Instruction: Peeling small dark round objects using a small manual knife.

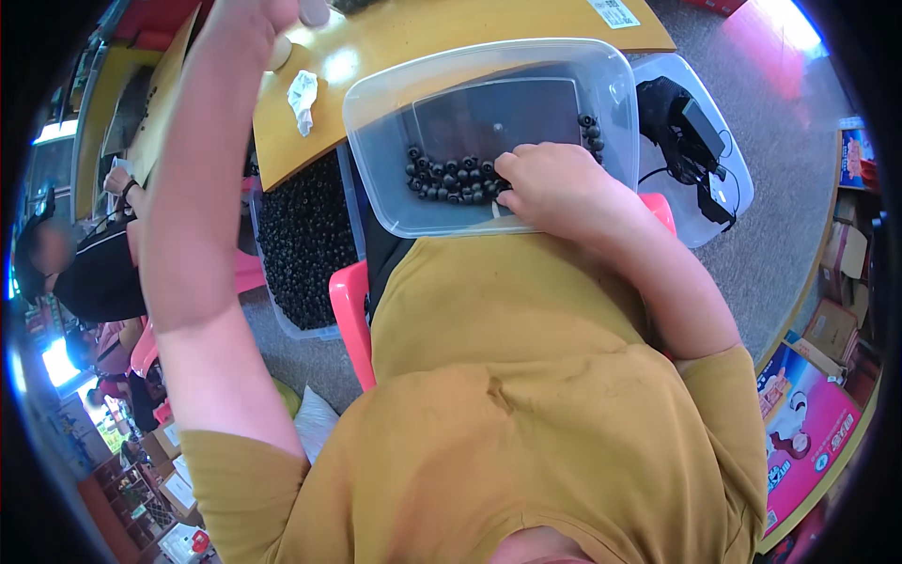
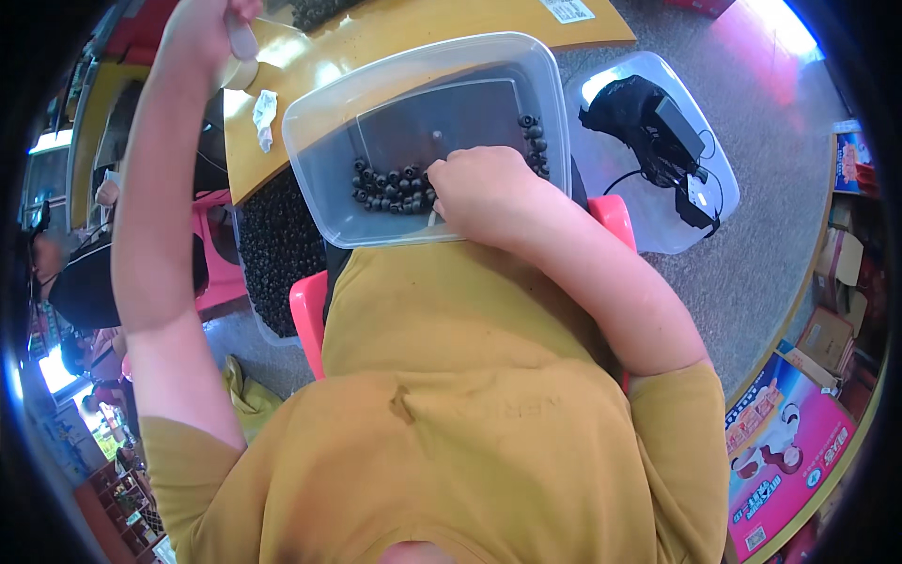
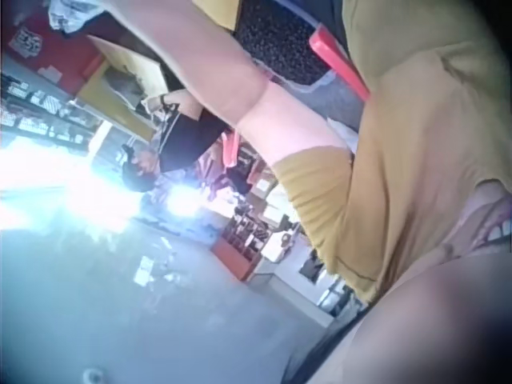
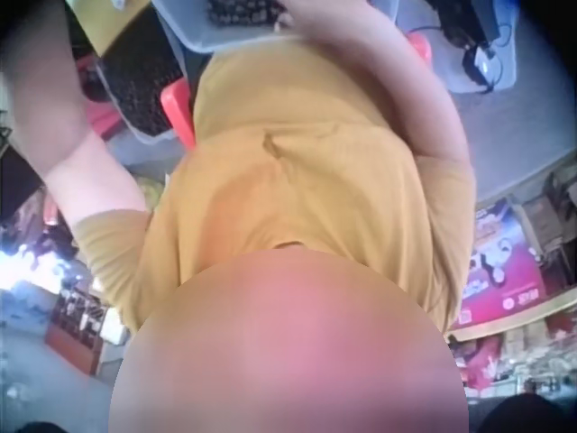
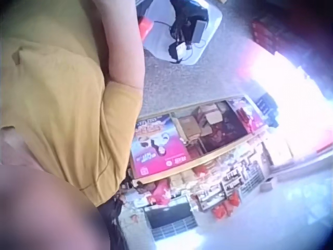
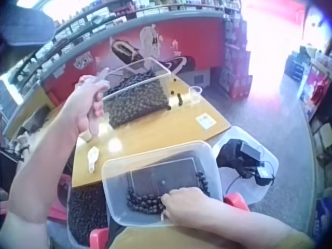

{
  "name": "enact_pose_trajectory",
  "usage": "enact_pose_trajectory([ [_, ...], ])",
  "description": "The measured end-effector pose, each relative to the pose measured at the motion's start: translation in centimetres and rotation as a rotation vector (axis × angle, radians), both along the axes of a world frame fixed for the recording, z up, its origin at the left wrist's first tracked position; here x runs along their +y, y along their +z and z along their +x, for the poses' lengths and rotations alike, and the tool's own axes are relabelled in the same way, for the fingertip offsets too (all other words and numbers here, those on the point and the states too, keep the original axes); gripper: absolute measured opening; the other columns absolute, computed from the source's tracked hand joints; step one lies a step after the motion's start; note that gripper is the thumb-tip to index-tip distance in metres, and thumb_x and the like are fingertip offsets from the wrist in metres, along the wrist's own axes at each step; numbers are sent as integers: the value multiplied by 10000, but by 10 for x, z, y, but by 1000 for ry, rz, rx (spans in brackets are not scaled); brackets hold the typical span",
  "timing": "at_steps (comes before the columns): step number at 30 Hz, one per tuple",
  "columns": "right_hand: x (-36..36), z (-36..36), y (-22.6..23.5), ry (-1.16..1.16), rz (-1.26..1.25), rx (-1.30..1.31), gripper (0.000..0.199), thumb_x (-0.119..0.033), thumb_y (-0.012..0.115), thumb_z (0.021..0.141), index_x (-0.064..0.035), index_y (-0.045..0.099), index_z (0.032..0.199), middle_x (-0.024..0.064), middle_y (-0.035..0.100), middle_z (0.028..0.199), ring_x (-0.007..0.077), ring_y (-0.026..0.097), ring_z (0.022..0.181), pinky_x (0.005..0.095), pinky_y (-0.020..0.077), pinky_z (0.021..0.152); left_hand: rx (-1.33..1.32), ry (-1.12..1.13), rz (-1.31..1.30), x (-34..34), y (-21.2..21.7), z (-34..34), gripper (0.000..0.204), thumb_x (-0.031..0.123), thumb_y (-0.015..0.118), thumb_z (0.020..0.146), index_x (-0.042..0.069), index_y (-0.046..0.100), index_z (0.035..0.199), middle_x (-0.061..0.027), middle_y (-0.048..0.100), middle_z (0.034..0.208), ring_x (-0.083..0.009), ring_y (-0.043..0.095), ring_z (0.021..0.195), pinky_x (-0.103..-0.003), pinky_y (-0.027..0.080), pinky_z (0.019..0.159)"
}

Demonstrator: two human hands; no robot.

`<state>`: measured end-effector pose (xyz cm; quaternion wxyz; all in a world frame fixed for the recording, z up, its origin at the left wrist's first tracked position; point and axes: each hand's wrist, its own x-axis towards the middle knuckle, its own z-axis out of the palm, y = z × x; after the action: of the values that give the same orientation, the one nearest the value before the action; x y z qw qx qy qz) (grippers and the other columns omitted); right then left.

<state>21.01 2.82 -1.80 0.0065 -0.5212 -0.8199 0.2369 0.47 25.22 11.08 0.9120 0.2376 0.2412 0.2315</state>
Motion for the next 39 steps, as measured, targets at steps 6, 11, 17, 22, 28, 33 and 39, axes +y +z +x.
enact_pose_trajectory([
  [6,-1,8,-16,5,-15,222,141,-114,530,785,-3,575,860,156,585,870,337,537,884,390,428,791,563,536,833,-144,-10,48,151,205,502,880,67,522,823,47,418,556,-53,367,393,-212,309,357],
  [11,0,-2,-3,-260,106,668,153,-154,562,821,-4,567,852,87,574,712,178,556,654,292,458,610,575,586,878,-205,-27,22,255,242,551,862,-8,583,896,39,426,531,-33,368,401,-176,294,398],
  [17,-3,-12,20,-622,-464,1262,201,-273,539,877,-75,543,843,-26,490,599,16,356,451,155,265,396,543,546,741,-238,-66,14,169,163,534,883,11,597,922,71,447,566,17,347,444,-141,250,410],
  [22,-16,-18,37,-639,-683,1559,208,-284,519,889,-83,518,836,-30,475,620,24,329,469,161,251,426,566,504,893,-250,-68,22,150,105,558,866,-17,584,949,40,520,731,10,413,630,-136,330,526],
  [28,-33,-23,64,-607,-664,1605,175,-219,472,909,-56,526,938,-10,508,699,37,347,477,166,274,451,463,594,924,-255,-71,30,154,86,577,852,-35,575,948,16,563,796,-9,457,693,-146,373,582],
  [33,-39,-19,69,-442,-680,1733,238,-230,392,934,-27,494,1004,21,507,699,52,342,443,178,282,434,568,635,928,-261,-71,25,169,92,579,851,-40,570,957,0,580,816,-20,482,711,-159,395,614],
  [39,-40,-13,59,-251,-704,1789,255,-238,351,942,-21,463,1015,44,492,670,76,338,418,191,291,421,511,662,1084,-266,-69,32,193,146,631,818,-20,567,893,-33,585,771,-69,521,664,-192,424,578],
])
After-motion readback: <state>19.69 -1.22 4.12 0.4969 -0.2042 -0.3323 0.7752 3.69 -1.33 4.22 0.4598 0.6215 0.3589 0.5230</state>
